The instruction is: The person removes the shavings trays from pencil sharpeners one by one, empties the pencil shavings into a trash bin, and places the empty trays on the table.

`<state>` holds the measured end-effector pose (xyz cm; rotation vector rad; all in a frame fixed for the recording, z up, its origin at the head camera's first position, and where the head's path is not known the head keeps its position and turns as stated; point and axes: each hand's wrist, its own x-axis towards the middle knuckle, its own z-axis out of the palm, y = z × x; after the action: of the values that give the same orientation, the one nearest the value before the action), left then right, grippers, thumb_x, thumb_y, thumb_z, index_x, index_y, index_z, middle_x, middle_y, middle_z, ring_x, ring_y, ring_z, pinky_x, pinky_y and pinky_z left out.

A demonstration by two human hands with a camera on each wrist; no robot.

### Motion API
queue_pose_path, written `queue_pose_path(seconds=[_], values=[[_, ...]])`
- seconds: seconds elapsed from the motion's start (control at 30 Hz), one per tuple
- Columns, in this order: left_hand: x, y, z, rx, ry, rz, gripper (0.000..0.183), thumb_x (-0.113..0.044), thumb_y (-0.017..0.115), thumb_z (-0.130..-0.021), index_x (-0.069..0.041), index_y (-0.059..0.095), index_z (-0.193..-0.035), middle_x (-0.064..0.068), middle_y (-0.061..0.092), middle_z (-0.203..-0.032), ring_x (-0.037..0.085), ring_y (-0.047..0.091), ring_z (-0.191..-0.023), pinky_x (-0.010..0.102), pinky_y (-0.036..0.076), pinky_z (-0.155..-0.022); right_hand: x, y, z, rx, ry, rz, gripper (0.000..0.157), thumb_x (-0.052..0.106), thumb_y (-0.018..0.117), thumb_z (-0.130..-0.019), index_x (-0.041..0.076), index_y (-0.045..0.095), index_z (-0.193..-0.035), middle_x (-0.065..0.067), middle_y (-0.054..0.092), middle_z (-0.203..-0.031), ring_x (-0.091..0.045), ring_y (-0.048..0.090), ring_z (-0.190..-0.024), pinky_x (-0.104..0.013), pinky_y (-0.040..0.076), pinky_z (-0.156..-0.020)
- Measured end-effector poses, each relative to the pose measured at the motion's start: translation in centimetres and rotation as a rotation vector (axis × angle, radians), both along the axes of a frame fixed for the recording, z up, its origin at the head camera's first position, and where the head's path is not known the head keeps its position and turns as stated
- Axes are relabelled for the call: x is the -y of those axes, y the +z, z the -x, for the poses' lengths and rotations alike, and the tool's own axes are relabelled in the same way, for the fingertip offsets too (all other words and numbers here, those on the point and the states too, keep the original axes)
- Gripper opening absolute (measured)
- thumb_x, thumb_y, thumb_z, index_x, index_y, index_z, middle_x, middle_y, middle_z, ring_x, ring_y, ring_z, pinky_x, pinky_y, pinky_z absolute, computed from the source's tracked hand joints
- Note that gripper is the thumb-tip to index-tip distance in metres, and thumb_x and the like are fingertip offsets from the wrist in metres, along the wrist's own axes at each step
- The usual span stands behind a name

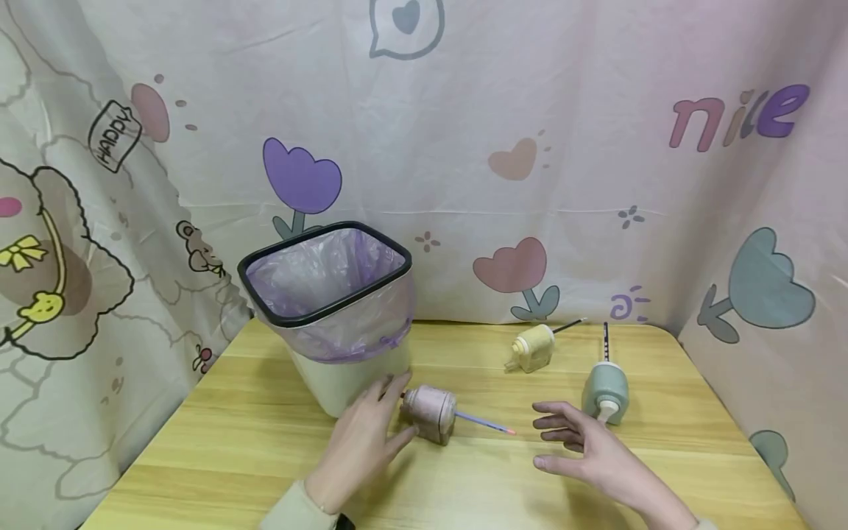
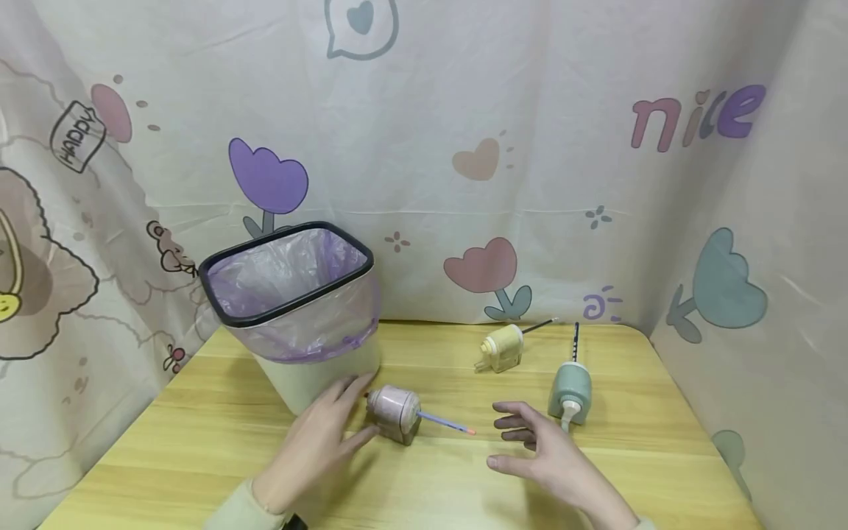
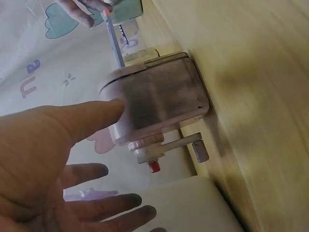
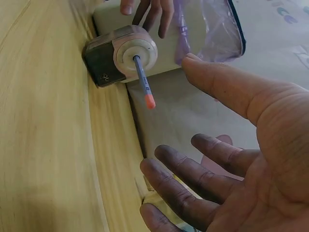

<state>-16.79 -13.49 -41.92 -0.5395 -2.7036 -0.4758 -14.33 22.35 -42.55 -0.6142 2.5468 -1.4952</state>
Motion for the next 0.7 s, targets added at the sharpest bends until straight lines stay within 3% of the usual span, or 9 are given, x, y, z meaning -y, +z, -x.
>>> queue_pose_path(seconds=[0.3,0.43,0.6,0.7], values=[[0.2,-0.5,1.0,0.020,-0.065,0.002,0.087,-0.037,0.088,-0.073,-0.017,0.048,-0.148,0.015,0.061,-0.134,0.031,0.065,-0.113,0.049,0.056,-0.093,1.0,-0.7,0.4,-0.082,-0.022,-0.062,0.060,0.025,0.078,-0.087,0.007,0.051,-0.138,-0.018,0.065,-0.127,-0.027,0.068,-0.108,-0.033,0.056,-0.091],[0.2,-0.6,1.3,0.061,-0.090,-0.007,0.087,-0.036,0.088,-0.074,-0.017,0.048,-0.148,0.013,0.061,-0.133,0.030,0.064,-0.114,0.048,0.056,-0.094,1.4,-1.0,0.5,-0.058,-0.032,-0.088,0.061,0.029,0.078,-0.087,0.009,0.051,-0.138,-0.016,0.065,-0.127,-0.033,0.068,-0.108,-0.034,0.056,-0.091],[-0.4,-0.4,1.7,0.163,-0.151,-0.034,0.084,-0.035,0.086,-0.077,-0.018,0.047,-0.149,0.009,0.059,-0.136,0.028,0.062,-0.120,0.049,0.054,-0.097,1.6,-1.1,0.5,-0.011,-0.058,-0.102,0.063,0.031,0.079,-0.086,0.009,0.051,-0.139,-0.016,0.065,-0.128,-0.038,0.066,-0.111,-0.037,0.056,-0.093],[-0.8,-0.1,1.9,0.178,-0.180,-0.042,0.081,-0.034,0.085,-0.079,-0.019,0.047,-0.149,0.007,0.059,-0.136,0.027,0.062,-0.119,0.049,0.055,-0.096,1.7,-1.2,0.5,-0.014,-0.058,-0.105,0.063,0.031,0.079,-0.086,0.008,0.052,-0.138,-0.017,0.065,-0.127,-0.039,0.066,-0.111,-0.039,0.057,-0.093]])
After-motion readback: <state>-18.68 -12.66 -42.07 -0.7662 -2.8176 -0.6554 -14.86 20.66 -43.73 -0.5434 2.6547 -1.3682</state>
